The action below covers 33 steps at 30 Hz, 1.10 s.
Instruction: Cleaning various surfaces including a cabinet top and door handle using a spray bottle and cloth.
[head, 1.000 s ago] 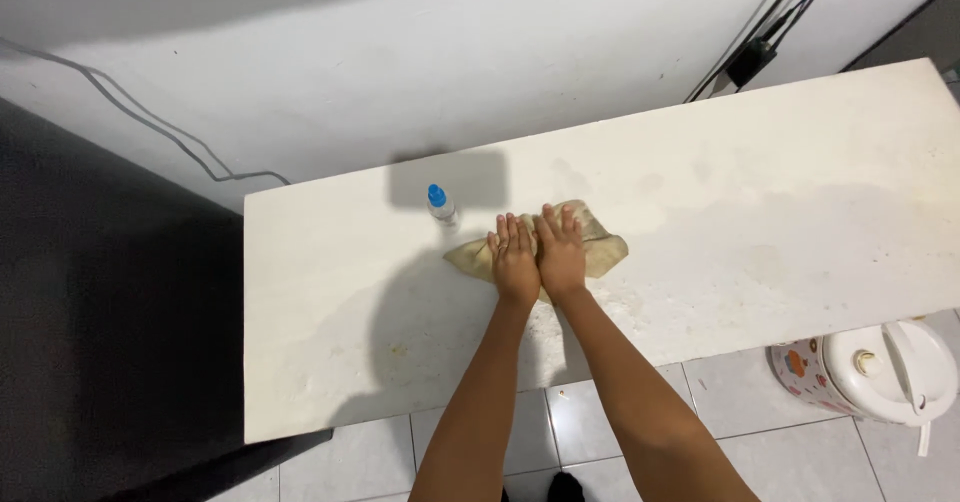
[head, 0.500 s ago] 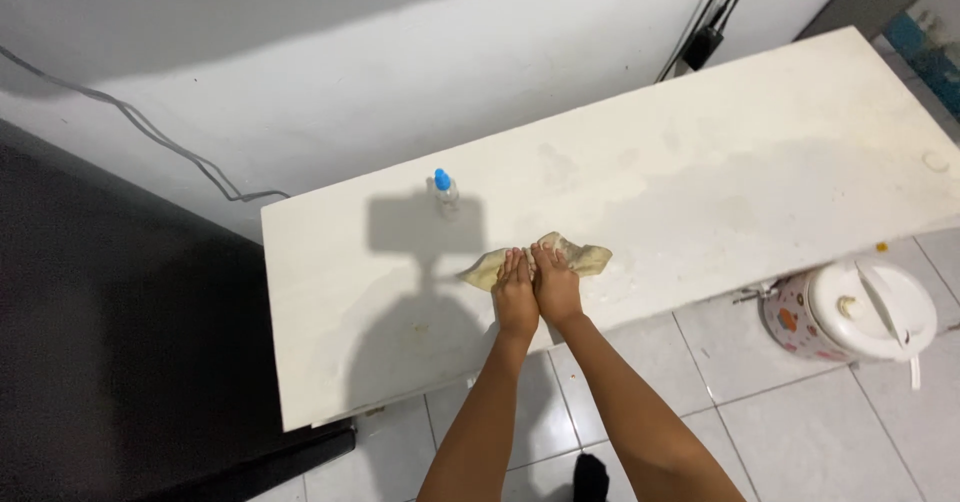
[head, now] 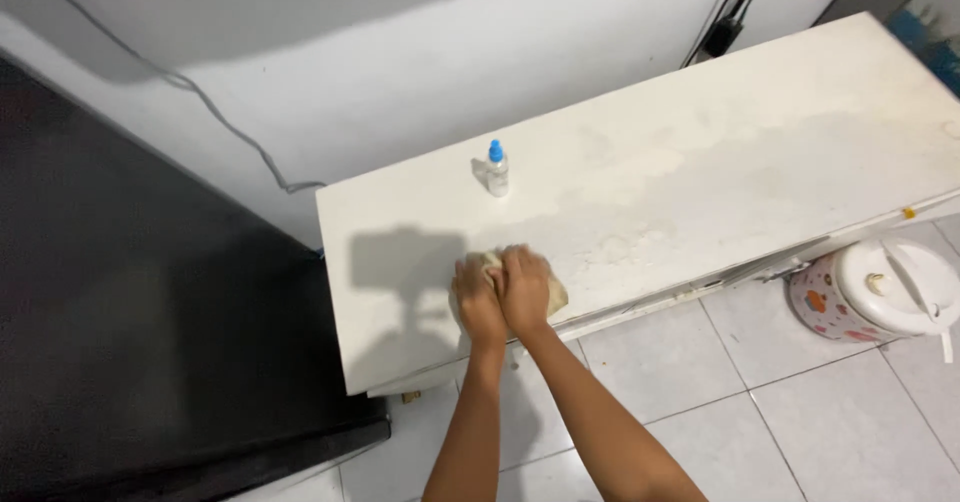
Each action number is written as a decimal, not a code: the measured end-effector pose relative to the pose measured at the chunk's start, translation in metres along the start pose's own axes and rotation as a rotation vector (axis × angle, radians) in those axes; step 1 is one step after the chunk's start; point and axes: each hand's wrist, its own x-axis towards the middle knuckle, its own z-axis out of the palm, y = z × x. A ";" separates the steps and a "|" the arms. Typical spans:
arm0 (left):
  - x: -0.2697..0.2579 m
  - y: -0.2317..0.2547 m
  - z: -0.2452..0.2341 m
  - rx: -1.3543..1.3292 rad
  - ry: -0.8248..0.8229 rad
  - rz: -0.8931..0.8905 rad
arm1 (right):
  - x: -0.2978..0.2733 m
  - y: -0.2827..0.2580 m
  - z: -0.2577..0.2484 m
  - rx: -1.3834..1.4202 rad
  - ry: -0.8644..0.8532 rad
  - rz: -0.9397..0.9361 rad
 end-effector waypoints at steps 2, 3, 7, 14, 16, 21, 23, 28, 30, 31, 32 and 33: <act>-0.008 -0.053 0.028 0.088 -0.046 0.037 | -0.009 0.010 0.031 -0.110 -0.117 0.001; -0.007 -0.078 0.045 0.166 -0.084 0.087 | -0.009 0.016 0.046 -0.222 -0.216 -0.006; -0.001 -0.092 0.045 0.223 -0.195 0.140 | -0.006 0.006 0.049 -0.368 -0.449 -0.019; 0.014 -0.110 0.053 0.229 -0.222 0.140 | 0.001 0.015 0.082 -0.173 -0.354 -0.098; 0.016 -0.127 0.051 0.249 -0.223 0.138 | -0.001 0.011 0.098 -0.067 -0.329 -0.109; 0.020 -0.196 0.039 0.307 -0.107 0.157 | -0.005 -0.033 0.128 0.233 -0.410 -0.030; 0.016 -0.211 0.004 0.230 -0.071 0.112 | -0.021 -0.058 0.150 0.282 -0.395 -0.078; 0.000 -0.235 -0.064 0.132 -0.010 0.049 | -0.048 -0.106 0.155 0.335 -0.359 -0.261; 0.001 -0.228 -0.073 0.054 -0.031 0.058 | -0.039 -0.123 0.124 0.474 -0.542 0.033; 0.003 -0.216 -0.075 0.052 -0.023 0.056 | -0.044 -0.111 0.126 0.472 -0.544 0.025; 0.005 -0.204 -0.077 -0.124 -0.067 -0.005 | -0.048 -0.099 0.127 0.611 -0.571 0.155; 0.009 -0.189 -0.075 -0.305 -0.113 -0.063 | -0.050 -0.083 0.127 0.745 -0.591 0.289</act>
